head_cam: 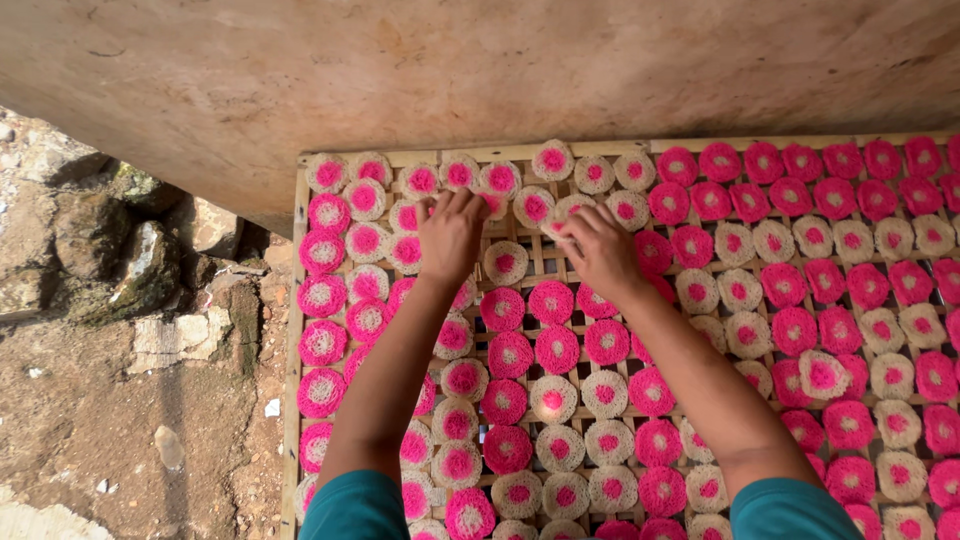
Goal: The person arranges pink and white circular decorative items on a wooden slatted tray. They use both hands to pick up and place the items into a grid pattern, then lift the tray and move it to a different location.
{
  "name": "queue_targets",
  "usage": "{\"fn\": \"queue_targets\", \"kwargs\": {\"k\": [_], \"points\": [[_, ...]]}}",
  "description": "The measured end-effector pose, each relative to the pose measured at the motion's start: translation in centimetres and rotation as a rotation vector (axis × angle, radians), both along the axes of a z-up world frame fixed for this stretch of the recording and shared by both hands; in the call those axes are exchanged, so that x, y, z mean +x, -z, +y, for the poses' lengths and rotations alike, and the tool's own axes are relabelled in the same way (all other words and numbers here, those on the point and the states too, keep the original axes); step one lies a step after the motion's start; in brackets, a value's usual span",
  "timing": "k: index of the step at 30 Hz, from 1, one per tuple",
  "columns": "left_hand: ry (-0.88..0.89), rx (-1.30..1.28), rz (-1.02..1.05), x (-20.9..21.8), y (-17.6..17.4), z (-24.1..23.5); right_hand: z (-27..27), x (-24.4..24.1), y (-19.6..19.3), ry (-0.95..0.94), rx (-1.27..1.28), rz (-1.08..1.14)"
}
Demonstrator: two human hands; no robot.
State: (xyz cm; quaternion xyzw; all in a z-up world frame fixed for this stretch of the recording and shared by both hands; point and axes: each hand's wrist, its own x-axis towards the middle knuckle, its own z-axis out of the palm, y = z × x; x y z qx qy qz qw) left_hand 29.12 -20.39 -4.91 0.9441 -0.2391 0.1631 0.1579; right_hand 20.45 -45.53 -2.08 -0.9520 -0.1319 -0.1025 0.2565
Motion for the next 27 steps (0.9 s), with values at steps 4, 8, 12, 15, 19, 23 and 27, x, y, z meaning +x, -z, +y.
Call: {"fn": "queue_targets", "kwargs": {"k": [4, 8, 12, 15, 19, 23, 27], "points": [[0.150, 0.146, -0.046, -1.7, 1.0, 1.6, 0.4, -2.7, 2.1, -0.099, -0.062, -0.004], [0.011, 0.137, 0.037, -4.2, 0.0, 1.1, 1.7, -5.8, 2.6, -0.012, -0.162, -0.029], [-0.074, -0.008, 0.289, -5.7, -2.3, 0.3, 2.2, -7.1, 1.9, 0.090, 0.057, 0.237], [-0.108, -0.220, 0.529, -5.9, -3.1, 0.4, 1.8, -6.6, 1.8, 0.139, 0.250, 0.298], [0.064, 0.033, 0.181, -6.5, -1.8, 0.7, 1.7, -7.8, 2.7, -0.102, -0.147, -0.286], [0.174, 0.101, 0.001, -7.9, -0.7, 2.7, 2.6, -10.4, 2.6, -0.104, -0.105, -0.109], [0.088, 0.145, 0.106, -11.3, -1.4, 3.4, 3.2, -13.7, 1.2, -0.024, -0.223, 0.022]]}}
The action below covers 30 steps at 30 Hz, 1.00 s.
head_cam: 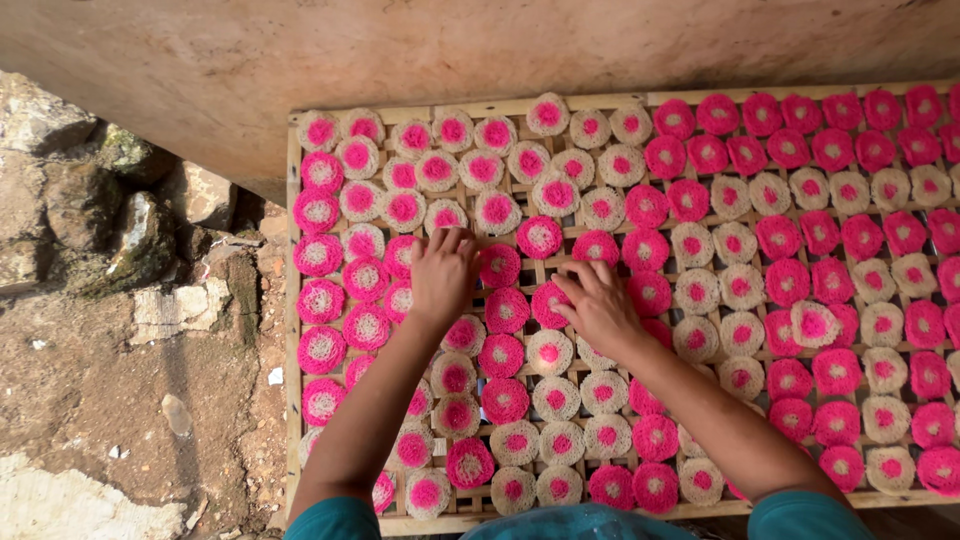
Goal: The person arranges pink and white circular decorative items on a wooden slatted tray. They use both hands to pick up and place the items into a grid pattern, then lift the tray and move it to a different location.
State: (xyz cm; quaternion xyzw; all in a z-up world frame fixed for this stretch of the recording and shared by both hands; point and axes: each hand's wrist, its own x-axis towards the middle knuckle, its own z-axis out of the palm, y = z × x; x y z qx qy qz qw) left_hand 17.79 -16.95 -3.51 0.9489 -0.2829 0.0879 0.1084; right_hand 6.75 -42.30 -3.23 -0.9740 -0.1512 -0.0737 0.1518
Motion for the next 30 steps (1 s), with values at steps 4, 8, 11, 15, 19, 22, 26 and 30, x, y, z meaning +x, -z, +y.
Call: {"fn": "queue_targets", "kwargs": {"k": [4, 8, 11, 15, 19, 22, 26, 30], "points": [[-0.092, 0.086, 0.270, -1.5, -2.5, -2.2, 0.0, -0.4, -1.0, 0.107, 0.294, 0.236], [-0.199, -0.014, 0.457, -0.9, -4.9, -2.4, -0.6, 0.3, -0.4, 0.178, 0.487, 0.266], [-0.193, -0.160, 0.657, -1.2, -4.8, -2.3, -0.6, -0.8, 0.2, -0.060, 0.212, -0.189], [0.011, -0.092, 0.100, -2.2, -3.0, -1.9, 1.0, -4.4, -0.3, -0.019, 0.185, -0.014], [0.084, -0.036, 0.008, -4.2, -1.7, -0.3, 2.0, -7.0, -0.7, -0.004, 0.205, 0.049], [-0.033, -0.101, 0.098, -6.8, -2.0, 0.0, 1.1, -6.9, -0.3, 0.216, 0.627, 0.542], [-0.143, -0.055, 0.155, -8.3, -3.7, -1.2, 0.3, -7.0, 0.2, -0.064, 0.186, -0.074], [-0.189, -0.161, 0.393, -8.1, -5.6, -1.7, 1.5, -9.8, -0.5, -0.118, 0.166, 0.053]]}}
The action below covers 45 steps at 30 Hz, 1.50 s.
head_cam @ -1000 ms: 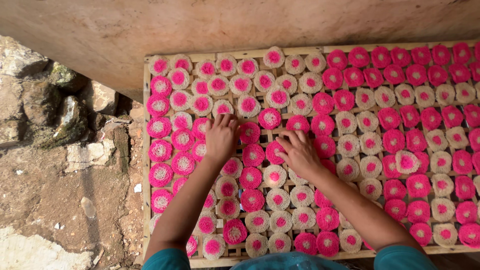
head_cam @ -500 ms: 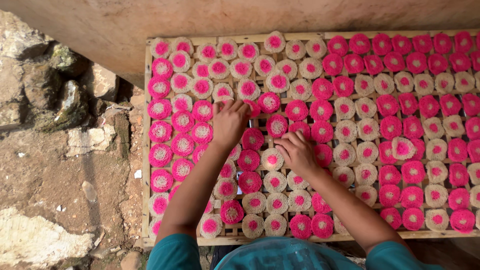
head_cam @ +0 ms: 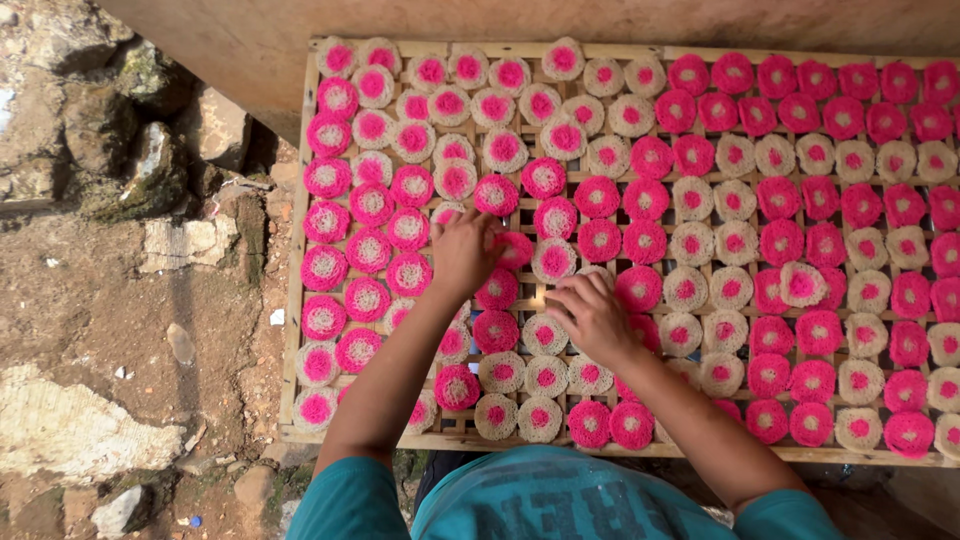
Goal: The person arranges pink and white circular decorative items on a wooden slatted tray. They use both hands to pick up and place the items into a grid pattern, then lift the tray and move it to a different location.
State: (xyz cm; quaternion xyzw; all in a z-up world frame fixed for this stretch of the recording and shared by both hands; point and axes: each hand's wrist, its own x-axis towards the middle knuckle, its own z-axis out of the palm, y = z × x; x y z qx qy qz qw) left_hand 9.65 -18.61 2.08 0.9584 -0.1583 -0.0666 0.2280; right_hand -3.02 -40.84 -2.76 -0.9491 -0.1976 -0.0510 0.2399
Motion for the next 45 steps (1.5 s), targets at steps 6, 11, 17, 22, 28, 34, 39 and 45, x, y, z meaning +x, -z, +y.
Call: {"fn": "queue_targets", "kwargs": {"k": [6, 11, 17, 22, 28, 34, 39, 45], "points": [[0.163, 0.034, -0.361, -1.4, 1.0, 0.3, 1.9, -4.8, -0.4, 0.104, 0.055, 0.159], [0.239, 0.024, -0.282, -3.9, 3.1, 2.2, 0.6, -4.4, 2.0, 0.061, 0.176, 0.031], [0.134, 0.134, -0.187, -6.2, 1.5, 2.7, 3.5, -7.0, 1.2, 0.048, 0.021, -0.071], [0.095, -0.009, -0.186, -6.1, -0.9, 3.0, 8.1, -8.9, -1.3, 0.141, 0.034, 0.070], [0.317, 0.041, -0.401, -6.3, 0.9, 4.7, 9.1, -10.0, -0.3, 0.023, 0.283, 0.111], [0.409, -0.018, -0.214, -10.1, 1.7, 7.6, 8.4, -11.3, -0.4, -0.186, 0.219, -0.023], [0.487, 0.095, -0.089, -12.5, 0.4, 8.2, 6.8, -11.9, -2.0, 0.212, -0.237, -0.041], [0.607, 0.279, -0.071, -10.8, -0.1, 7.8, 4.9, -11.2, -1.5, 0.243, -0.040, 0.257]]}}
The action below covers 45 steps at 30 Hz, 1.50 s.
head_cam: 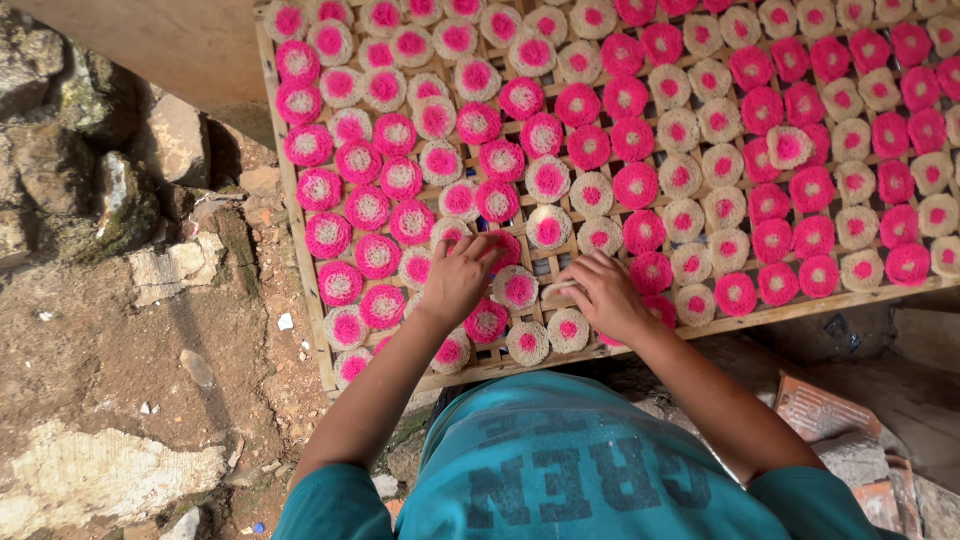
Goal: The person arranges pink and white circular decorative items on a wooden slatted tray. They use both hands to pick up and place the items into a grid pattern, then lift the tray and move it to a different location.
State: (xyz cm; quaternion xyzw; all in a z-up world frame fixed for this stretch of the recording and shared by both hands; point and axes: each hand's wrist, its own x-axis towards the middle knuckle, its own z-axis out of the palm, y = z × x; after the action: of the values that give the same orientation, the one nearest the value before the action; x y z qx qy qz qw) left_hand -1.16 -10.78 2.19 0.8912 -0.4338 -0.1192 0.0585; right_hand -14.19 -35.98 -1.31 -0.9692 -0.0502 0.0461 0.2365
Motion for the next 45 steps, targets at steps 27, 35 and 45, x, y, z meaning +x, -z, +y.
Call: {"fn": "queue_targets", "kwargs": {"k": [27, 35, 45], "points": [[0.224, -0.158, 0.076, -9.2, 0.0, 1.3, 2.6, -7.3, -2.1, 0.186, 0.160, 0.122], [0.190, -0.237, 0.170, -9.5, 1.6, 2.1, 2.3, -7.6, -1.2, -0.093, 0.107, -0.256], [-0.179, -0.343, 0.071, -7.4, 1.0, -1.6, -4.0, 0.4, -2.9, 0.281, 0.205, -0.324]]}}
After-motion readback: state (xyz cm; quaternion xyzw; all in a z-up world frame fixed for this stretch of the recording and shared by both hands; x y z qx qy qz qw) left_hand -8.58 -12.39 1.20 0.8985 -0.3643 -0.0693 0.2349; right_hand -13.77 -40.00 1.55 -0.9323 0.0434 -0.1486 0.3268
